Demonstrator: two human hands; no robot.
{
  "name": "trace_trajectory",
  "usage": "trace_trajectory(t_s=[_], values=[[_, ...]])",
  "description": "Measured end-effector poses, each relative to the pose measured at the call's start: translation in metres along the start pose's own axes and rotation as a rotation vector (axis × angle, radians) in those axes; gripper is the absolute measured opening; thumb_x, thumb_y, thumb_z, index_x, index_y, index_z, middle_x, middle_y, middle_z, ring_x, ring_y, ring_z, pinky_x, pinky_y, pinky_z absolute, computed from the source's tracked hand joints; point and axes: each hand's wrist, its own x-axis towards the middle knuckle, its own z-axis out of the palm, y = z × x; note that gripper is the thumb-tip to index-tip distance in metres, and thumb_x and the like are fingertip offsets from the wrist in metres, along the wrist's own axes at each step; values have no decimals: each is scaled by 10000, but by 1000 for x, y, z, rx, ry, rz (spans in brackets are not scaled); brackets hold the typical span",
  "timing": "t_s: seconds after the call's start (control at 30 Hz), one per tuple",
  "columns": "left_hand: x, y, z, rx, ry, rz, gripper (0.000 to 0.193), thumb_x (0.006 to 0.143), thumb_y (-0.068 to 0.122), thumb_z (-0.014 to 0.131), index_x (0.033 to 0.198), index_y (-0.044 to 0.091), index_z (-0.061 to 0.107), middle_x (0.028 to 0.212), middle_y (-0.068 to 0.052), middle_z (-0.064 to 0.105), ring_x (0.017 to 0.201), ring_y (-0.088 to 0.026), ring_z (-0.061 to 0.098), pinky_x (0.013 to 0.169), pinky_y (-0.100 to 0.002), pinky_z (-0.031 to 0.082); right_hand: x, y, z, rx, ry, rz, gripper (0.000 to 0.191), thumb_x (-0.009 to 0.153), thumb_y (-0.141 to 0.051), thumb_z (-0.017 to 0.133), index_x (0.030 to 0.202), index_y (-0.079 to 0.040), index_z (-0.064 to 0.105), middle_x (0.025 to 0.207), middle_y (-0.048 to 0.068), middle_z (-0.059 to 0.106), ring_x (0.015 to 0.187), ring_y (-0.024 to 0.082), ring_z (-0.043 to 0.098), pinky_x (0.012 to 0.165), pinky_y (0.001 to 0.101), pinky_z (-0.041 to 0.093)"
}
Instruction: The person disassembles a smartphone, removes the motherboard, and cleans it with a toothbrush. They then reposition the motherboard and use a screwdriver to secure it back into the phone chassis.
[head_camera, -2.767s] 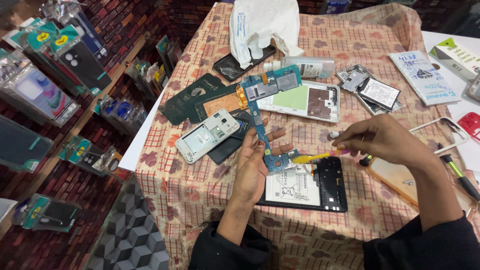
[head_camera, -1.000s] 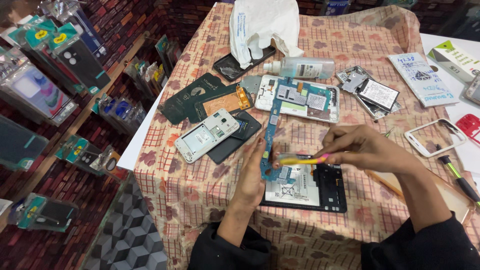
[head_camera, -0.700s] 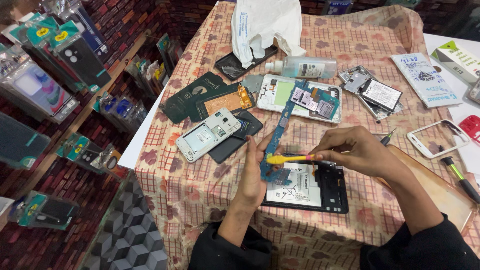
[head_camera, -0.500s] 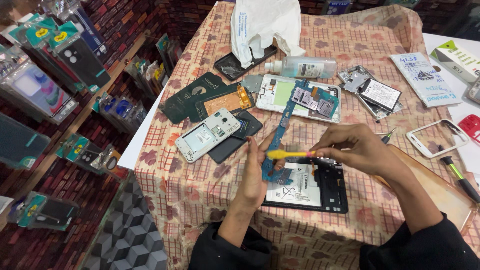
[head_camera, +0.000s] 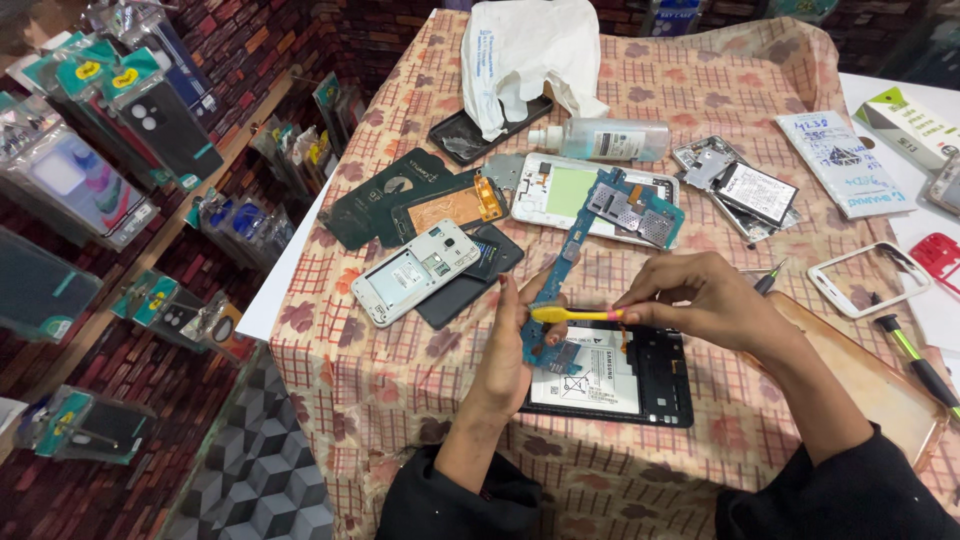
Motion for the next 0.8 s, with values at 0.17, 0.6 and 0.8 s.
trace_trajectory(t_s=[0.17,0.6,0.8], values=[[0,3,3,-85,31,-64,785,1051,647,261,1551,79,470,864,38,440,722,-39,422,651,-176,381,2,4,-3,83,102,55,146,819,-138,788,919,-41,831,857,48,793,721,112,709,619,272,575],[1,7,4,-70,70,-62,780,1055,632,281,1494,18,480,874,46,469,710,-45,436,633,-189,388,-1,3,0,154,223,232,149,845,-163,785,937,-59,836,816,45,773,629,106,617,548,268,522],[0,8,4,59,54,-1,761,1076,603,268,1544,40,477,815,33,482,693,-29,439,600,-176,360,0,6,1,-2,18,260,199,784,-188,811,936,-75,871,719,83,792,577,150,568,518,294,425]])
